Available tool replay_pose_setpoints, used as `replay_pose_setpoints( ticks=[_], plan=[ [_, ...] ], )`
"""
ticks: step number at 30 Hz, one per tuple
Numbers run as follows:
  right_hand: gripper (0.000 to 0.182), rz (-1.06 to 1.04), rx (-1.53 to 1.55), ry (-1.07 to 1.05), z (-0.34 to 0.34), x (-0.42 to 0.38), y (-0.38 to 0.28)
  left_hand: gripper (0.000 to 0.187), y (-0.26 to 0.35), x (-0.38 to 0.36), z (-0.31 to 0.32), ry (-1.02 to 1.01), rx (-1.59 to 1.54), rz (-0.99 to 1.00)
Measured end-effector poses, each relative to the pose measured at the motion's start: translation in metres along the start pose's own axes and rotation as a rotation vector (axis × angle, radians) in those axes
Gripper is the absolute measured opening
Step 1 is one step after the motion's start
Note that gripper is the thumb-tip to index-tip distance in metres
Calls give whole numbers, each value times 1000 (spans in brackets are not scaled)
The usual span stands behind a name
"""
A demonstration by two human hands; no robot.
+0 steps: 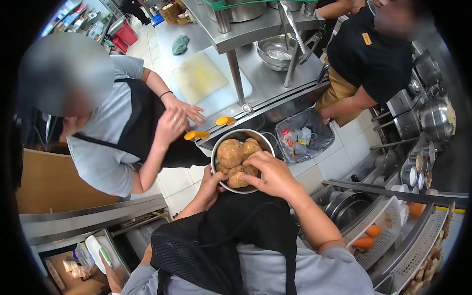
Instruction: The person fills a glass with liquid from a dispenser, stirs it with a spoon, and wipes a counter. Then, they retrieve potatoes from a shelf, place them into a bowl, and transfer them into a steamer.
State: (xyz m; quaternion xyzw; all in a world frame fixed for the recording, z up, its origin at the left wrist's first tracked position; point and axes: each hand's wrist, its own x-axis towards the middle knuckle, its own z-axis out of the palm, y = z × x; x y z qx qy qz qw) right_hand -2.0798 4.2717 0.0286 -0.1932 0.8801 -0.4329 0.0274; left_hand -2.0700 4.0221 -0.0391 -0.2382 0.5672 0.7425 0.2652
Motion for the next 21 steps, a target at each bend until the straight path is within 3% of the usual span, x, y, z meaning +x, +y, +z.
replay_pose_setpoints(
  ticks=[3,4,6,7,14,21],
  plan=[
    [31,-9,-51,74,15,1,-11,101,-1,6,0,-3,26,8],
    [31,-30,-42,82,16,3,-14,90,-4,10,-3,35,78,-9],
    [27,17,-70,59,14,4,-19,92,-1,9,0,-49,76,44],
    [16,-9,-74,85,15,5,-19,93,6,5,3,-60,97,30],
    [11,-22,-133,158,23,6,-5,99,27,-5,18,-89,124,-31],
    [8,91,296,259,27,-1,7,84,11,5,12,-61,-56,-65]
  ],
)
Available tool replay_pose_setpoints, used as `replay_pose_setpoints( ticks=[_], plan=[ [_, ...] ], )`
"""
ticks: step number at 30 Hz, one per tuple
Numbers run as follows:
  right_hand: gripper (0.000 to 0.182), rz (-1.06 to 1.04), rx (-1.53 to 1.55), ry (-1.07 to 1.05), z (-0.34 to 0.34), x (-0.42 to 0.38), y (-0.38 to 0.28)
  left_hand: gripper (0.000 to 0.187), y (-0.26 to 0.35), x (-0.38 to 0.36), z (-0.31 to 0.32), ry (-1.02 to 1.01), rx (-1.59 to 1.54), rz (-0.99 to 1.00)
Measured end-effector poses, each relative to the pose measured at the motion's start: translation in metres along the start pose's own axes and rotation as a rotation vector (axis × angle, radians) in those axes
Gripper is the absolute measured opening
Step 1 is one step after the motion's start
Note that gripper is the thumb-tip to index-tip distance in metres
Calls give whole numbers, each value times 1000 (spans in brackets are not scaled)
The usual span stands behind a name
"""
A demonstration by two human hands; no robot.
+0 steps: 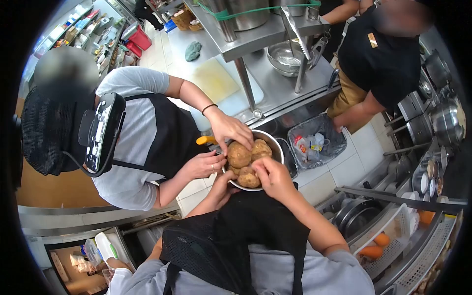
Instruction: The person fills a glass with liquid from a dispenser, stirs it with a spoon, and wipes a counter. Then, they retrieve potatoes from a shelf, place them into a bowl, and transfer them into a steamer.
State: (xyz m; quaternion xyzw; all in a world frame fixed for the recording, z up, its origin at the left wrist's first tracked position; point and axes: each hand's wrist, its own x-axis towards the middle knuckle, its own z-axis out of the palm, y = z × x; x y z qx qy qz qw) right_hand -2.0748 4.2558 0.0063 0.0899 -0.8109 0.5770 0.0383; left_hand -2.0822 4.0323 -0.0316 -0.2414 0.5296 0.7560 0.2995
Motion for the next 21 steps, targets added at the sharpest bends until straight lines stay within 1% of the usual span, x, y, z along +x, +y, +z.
replay_pose_setpoints(
  ticks=[1,2,3,4,5,7,8,9,11,12,13,15,19,21],
  plan=[
    [8,68,104,13,-4,1,1,72,4,-7,8,78,22,8],
    [10,133,221,39,-12,1,8,66,-2,-1,-1,55,8,-9],
    [9,152,286,115,-21,4,12,61,-8,5,-10,34,-5,-25],
    [9,177,285,156,-33,7,18,61,-9,6,-12,33,-7,-30],
    [11,201,286,198,-47,10,26,57,-10,6,-12,21,-44,-30],
    [16,325,124,204,-75,12,44,54,-11,5,-13,7,-77,-35],
    [25,352,-57,166,-86,15,59,55,-11,4,-12,4,-92,-31],
    [25,357,-59,172,-96,11,69,56,-11,3,-11,-1,-108,-26],
    [47,225,-619,-17,-107,6,71,56,-9,2,-12,-12,-105,-29],
    [64,324,-588,-70,-109,3,70,57,-9,0,-13,-15,-106,-26],
    [64,326,-586,-71,-108,3,67,57,-8,-1,-13,-14,-106,-29],
    [57,368,-429,-50,-102,4,60,56,-7,-3,-12,1,-117,-24],
    [51,358,-404,-121,-90,10,57,56,-9,-1,-13,-40,-153,-4],
    [47,239,-460,-151,-85,10,60,56,-7,-4,-12,-56,-144,-18]
  ],
)
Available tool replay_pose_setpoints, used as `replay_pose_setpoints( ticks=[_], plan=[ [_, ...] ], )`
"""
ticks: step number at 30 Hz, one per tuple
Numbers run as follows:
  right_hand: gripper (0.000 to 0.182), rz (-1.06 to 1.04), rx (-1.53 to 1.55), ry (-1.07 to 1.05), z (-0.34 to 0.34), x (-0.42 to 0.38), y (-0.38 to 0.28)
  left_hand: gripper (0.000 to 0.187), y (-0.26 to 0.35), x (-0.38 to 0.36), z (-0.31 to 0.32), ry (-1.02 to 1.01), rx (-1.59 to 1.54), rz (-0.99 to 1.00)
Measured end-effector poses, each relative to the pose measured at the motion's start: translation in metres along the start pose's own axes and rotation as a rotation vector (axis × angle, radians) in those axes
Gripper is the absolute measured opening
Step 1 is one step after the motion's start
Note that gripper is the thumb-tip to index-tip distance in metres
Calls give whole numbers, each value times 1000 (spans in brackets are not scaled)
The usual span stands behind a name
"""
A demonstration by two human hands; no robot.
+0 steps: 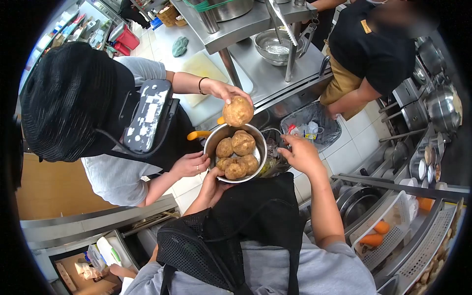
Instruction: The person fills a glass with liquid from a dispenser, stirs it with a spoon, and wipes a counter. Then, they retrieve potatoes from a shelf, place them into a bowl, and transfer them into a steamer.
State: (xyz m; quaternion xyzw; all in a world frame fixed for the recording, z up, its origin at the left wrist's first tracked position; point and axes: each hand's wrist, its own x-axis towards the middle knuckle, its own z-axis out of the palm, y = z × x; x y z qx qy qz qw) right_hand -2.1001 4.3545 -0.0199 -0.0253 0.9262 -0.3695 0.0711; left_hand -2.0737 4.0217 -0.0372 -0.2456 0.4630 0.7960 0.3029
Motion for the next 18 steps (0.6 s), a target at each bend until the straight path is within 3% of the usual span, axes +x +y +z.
replay_pose_setpoints(
  ticks=[11,18],
  plan=[
    [46,-71,-58,-74,0,2,-7,57,-4,-5,-3,26,8,-1],
    [40,-147,-56,43,0,5,-24,52,-3,-2,-5,27,38,31]
  ],
)
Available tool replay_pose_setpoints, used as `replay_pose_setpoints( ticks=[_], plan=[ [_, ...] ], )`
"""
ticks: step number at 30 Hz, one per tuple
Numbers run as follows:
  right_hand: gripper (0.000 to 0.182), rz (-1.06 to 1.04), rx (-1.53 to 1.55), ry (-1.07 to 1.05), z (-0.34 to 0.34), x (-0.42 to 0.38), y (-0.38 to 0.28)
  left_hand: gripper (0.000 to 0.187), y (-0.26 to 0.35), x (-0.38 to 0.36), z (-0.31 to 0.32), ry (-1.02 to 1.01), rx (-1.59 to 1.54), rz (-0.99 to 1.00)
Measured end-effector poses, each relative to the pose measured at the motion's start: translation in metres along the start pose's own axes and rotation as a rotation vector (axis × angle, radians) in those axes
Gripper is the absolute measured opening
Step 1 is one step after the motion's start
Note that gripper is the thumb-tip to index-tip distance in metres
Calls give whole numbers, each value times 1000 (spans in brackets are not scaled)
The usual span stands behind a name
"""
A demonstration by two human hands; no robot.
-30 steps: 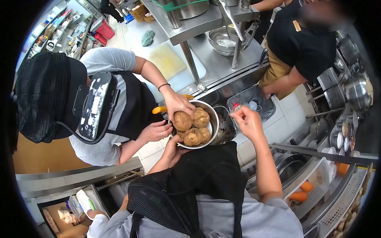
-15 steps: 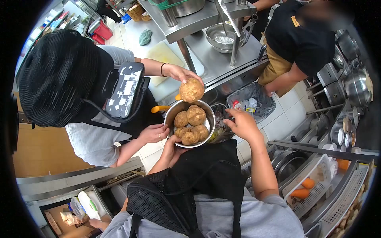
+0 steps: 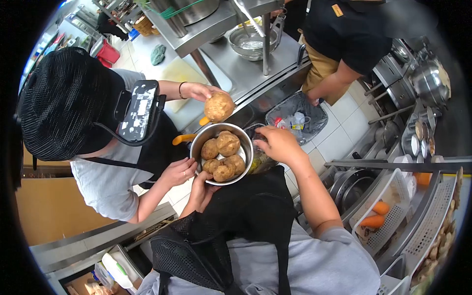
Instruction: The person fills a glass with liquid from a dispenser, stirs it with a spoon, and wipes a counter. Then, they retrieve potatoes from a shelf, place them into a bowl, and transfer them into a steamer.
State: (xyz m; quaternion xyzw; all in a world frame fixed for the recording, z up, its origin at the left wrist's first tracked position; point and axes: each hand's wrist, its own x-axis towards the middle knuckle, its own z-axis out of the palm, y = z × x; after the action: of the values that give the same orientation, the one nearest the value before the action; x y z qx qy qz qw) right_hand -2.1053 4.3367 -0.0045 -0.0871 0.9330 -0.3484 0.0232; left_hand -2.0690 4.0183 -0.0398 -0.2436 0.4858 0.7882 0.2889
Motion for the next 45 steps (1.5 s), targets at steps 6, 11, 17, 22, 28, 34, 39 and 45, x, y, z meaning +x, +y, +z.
replay_pose_setpoints(
  ticks=[6,11,17,22,28,34,39,45],
  plan=[
    [20,-84,111,154,2,12,-35,48,-1,-3,1,57,56,31],
    [24,-381,228,69,36,37,-63,50,-5,1,0,22,21,-3],
    [48,-185,-151,-208,59,70,-94,68,-7,1,2,41,74,74],
    [68,-101,-323,-291,96,83,-96,70,-10,4,-1,48,110,126],
    [65,-74,-410,-253,125,80,-90,61,-6,5,0,130,230,54],
    [57,-68,64,32,126,74,-85,50,-5,4,4,156,117,74],
    [58,-95,-314,-96,124,71,-102,48,-8,5,5,181,181,81],
    [62,-129,-496,-225,120,74,-107,44,-3,-8,13,188,188,83]
  ],
)
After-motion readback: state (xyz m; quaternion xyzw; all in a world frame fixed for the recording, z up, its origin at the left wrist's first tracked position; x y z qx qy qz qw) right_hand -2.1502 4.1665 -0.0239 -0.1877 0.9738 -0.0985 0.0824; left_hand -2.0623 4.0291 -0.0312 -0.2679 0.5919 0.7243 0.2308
